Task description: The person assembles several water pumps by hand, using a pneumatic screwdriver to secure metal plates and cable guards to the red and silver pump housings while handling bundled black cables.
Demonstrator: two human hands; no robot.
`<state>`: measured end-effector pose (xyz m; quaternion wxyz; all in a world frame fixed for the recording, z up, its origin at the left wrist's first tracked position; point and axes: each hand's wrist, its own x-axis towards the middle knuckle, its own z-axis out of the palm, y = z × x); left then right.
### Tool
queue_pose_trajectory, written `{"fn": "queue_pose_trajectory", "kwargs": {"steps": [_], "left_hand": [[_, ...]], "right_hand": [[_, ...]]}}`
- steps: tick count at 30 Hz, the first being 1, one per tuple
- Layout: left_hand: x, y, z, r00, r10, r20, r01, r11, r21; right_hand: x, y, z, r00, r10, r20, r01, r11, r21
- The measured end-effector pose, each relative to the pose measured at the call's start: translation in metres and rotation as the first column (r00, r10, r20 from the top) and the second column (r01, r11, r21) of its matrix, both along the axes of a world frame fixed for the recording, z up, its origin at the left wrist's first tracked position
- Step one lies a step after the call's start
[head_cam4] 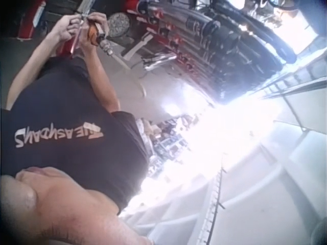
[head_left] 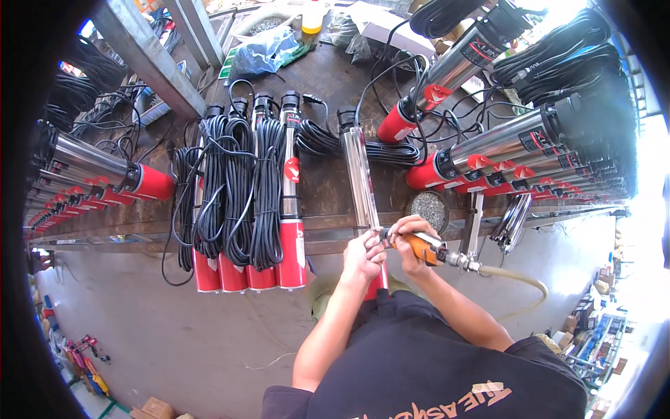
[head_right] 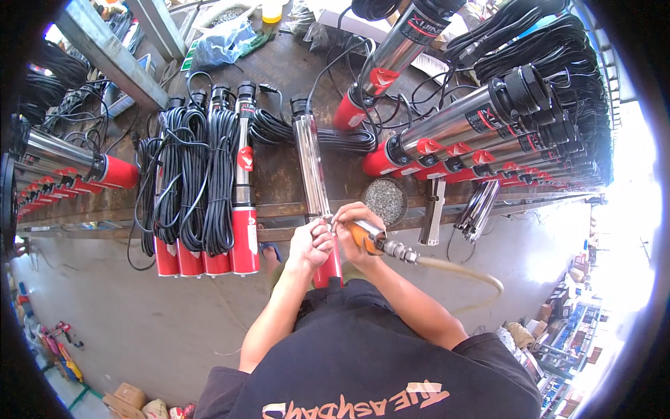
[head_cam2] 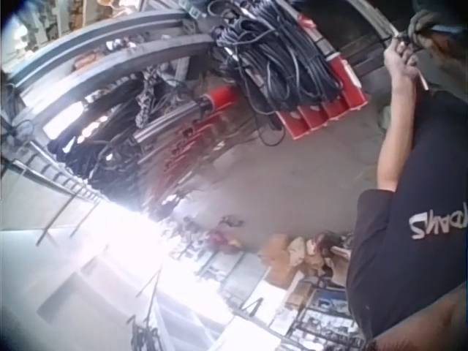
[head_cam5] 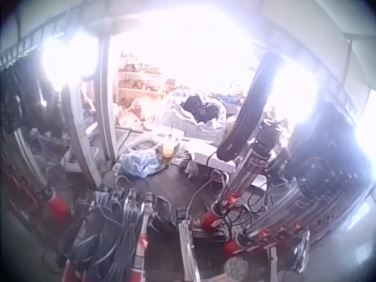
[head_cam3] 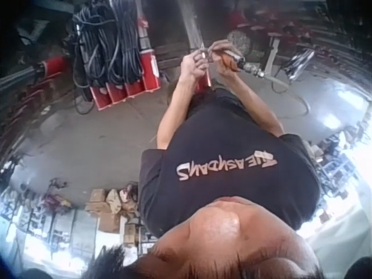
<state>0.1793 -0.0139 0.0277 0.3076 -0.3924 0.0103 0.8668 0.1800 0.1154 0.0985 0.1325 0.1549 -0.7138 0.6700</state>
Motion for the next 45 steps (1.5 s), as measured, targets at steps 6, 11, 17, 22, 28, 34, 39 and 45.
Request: {"fn": "queue_pose_trajectory", "kwargs": {"steps": [6, 11, 17, 22, 28, 34, 39, 45], "left_hand": [[-0.001, -0.005, -0.006, 0.998, -0.052, -0.046, 0.051, 0.998, -0.034], [0.016, -0.014, -0.004, 0.991, 0.032, -0.131, -0.085, 0.900, -0.428], [0.024, -0.027, 0.000, 0.983, 0.042, -0.178, -0.149, 0.746, -0.648], [0.026, -0.020, 0.009, 0.976, 0.031, -0.214, -0.168, 0.732, -0.660], [0.027, -0.015, -0.004, 0.989, 0.003, -0.145, -0.085, 0.821, -0.565], [0.029, -0.005, -0.022, 0.993, -0.053, -0.106, 0.002, 0.902, -0.432], [0.025, 0.001, -0.025, 0.990, -0.032, -0.140, -0.026, 0.919, -0.392], [0.031, -0.004, -0.003, 0.985, -0.045, -0.164, -0.009, 0.950, -0.313]], "right_hand": [[-0.019, 0.001, -0.020, 0.993, 0.009, 0.116, 0.012, 0.985, -0.174], [-0.024, 0.004, -0.025, 0.986, 0.067, 0.151, -0.040, 0.983, -0.180], [-0.024, 0.004, -0.033, 0.973, 0.076, 0.218, -0.021, 0.970, -0.243], [-0.026, 0.003, -0.037, 0.974, 0.088, 0.209, -0.032, 0.966, -0.257], [-0.024, 0.003, -0.036, 0.975, 0.118, 0.188, -0.061, 0.957, -0.283], [-0.024, 0.005, -0.045, 0.975, 0.077, 0.209, 0.006, 0.929, -0.371], [-0.028, 0.003, -0.040, 0.976, -0.025, 0.217, 0.096, 0.942, -0.323], [0.009, 0.013, -0.006, 0.964, -0.017, 0.266, 0.175, 0.792, -0.585]]}}
